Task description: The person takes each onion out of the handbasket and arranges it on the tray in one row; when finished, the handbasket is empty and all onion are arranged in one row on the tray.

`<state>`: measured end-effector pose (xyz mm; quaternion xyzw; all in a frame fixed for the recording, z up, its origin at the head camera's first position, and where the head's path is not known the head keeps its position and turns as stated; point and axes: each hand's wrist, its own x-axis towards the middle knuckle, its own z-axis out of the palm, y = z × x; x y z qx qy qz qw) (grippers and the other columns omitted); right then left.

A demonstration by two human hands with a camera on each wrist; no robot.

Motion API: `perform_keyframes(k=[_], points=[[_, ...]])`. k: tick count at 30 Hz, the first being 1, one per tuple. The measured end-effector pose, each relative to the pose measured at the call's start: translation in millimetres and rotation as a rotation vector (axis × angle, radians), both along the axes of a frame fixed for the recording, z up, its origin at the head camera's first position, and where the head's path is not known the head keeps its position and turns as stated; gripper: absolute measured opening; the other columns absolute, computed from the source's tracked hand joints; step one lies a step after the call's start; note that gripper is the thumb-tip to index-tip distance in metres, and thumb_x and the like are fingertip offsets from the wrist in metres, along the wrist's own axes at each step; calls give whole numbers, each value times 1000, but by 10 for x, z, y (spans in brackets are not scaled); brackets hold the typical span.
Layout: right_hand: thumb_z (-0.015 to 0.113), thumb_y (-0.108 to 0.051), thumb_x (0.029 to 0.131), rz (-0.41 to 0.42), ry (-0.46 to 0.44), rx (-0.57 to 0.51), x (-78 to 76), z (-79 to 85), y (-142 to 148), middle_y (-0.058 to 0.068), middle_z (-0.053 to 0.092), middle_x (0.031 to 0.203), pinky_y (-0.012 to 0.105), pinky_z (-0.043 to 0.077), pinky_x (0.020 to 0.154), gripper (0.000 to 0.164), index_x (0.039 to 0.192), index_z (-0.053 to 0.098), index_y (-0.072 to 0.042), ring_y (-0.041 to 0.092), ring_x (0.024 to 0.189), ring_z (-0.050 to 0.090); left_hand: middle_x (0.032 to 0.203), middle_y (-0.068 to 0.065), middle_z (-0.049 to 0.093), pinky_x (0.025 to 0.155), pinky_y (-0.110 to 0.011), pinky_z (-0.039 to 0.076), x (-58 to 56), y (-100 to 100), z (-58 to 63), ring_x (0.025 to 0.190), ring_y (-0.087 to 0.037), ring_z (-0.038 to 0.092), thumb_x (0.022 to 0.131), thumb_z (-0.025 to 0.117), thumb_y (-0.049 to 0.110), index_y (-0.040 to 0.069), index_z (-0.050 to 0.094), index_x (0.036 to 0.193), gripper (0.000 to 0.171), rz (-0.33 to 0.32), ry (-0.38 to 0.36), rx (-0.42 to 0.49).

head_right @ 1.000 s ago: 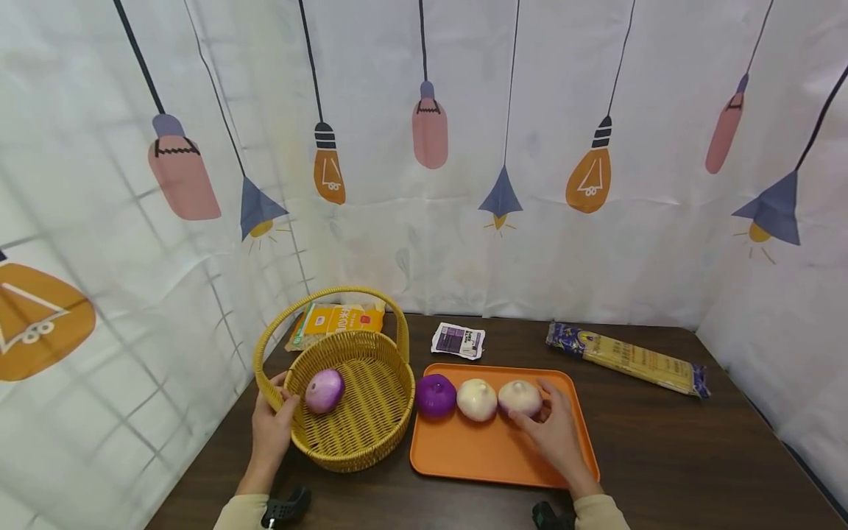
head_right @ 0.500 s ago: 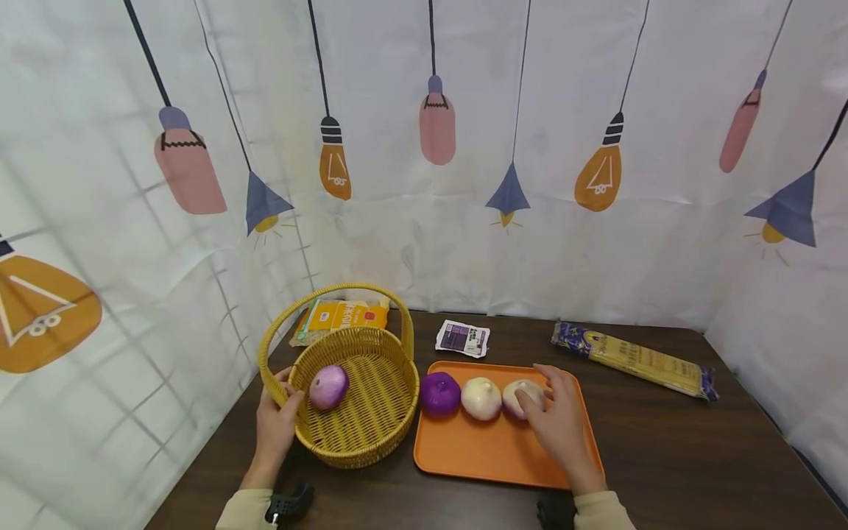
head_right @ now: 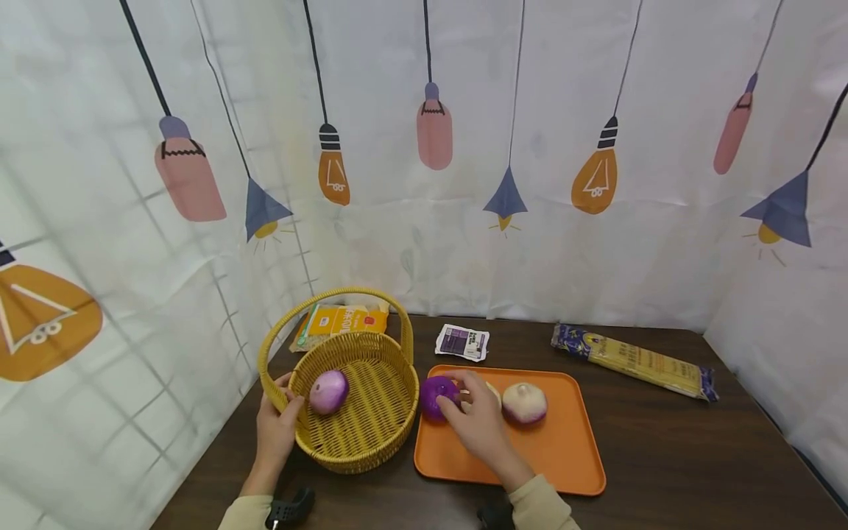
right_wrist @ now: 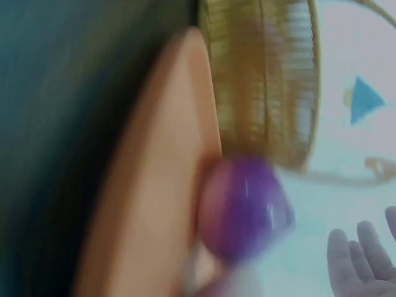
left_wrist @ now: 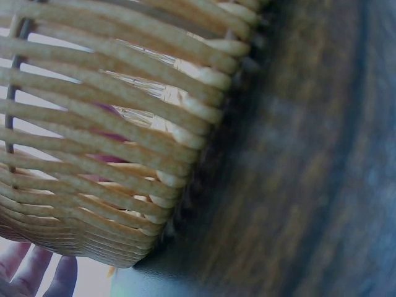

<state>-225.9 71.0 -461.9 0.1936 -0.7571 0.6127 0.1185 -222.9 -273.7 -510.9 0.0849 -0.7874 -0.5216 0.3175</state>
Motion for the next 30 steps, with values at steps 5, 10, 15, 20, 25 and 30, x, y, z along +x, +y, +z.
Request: perform_keyframes(k=[5, 10, 15, 20, 25, 30], points=[[70, -5, 88, 145, -58, -105, 60, -20, -339, 17, 61, 118, 30, 53, 84, 32, 119, 62, -2, 41, 105, 59, 116, -14, 57, 69, -15, 38, 2, 4, 0, 86, -14, 49, 88, 62, 0, 1, 54, 122, 35, 5, -10, 3], [69, -12, 90, 190, -107, -63, 74, 20, -585, 10, 62, 120, 29, 52, 85, 31, 120, 63, -9, 29, 105, 61, 109, -12, 56, 68, -16, 38, 9, 6, 6, 84, -14, 49, 88, 62, 2, 2, 54, 125, 38, 10, -24, 0], [67, -12, 91, 183, -126, -47, 23, -6, -804, 9, 63, 121, 42, 49, 94, 34, 123, 61, -3, 27, 109, 60, 105, -12, 56, 67, -16, 38, 14, 7, -4, 83, -14, 49, 89, 62, 2, 3, 53, 128, 40, 13, -35, -1], [69, -11, 89, 175, -116, -55, -30, -9, -987, 7, 65, 119, 44, 47, 96, 32, 120, 63, -5, 27, 110, 59, 100, -11, 55, 67, -17, 39, 10, 4, -5, 81, -14, 49, 89, 62, 2, 4, 53, 129, 41, 4, -31, 9], [73, -15, 86, 176, -158, -82, -80, 18, -1141, 5, 67, 114, 28, 49, 87, 31, 115, 66, -6, 28, 104, 58, 95, -10, 52, 65, -17, 38, 24, -9, -7, 76, -13, 47, 89, 61, 0, 3, 53, 127, 39, 7, -22, 26], [75, -11, 83, 146, -161, -116, -127, 10, -1271, 9, 68, 109, 25, 48, 82, 30, 111, 67, -4, 32, 100, 57, 106, -13, 55, 67, -16, 38, 18, -20, 0, 83, -13, 48, 89, 61, 0, 2, 53, 126, 37, -6, -25, 11]])
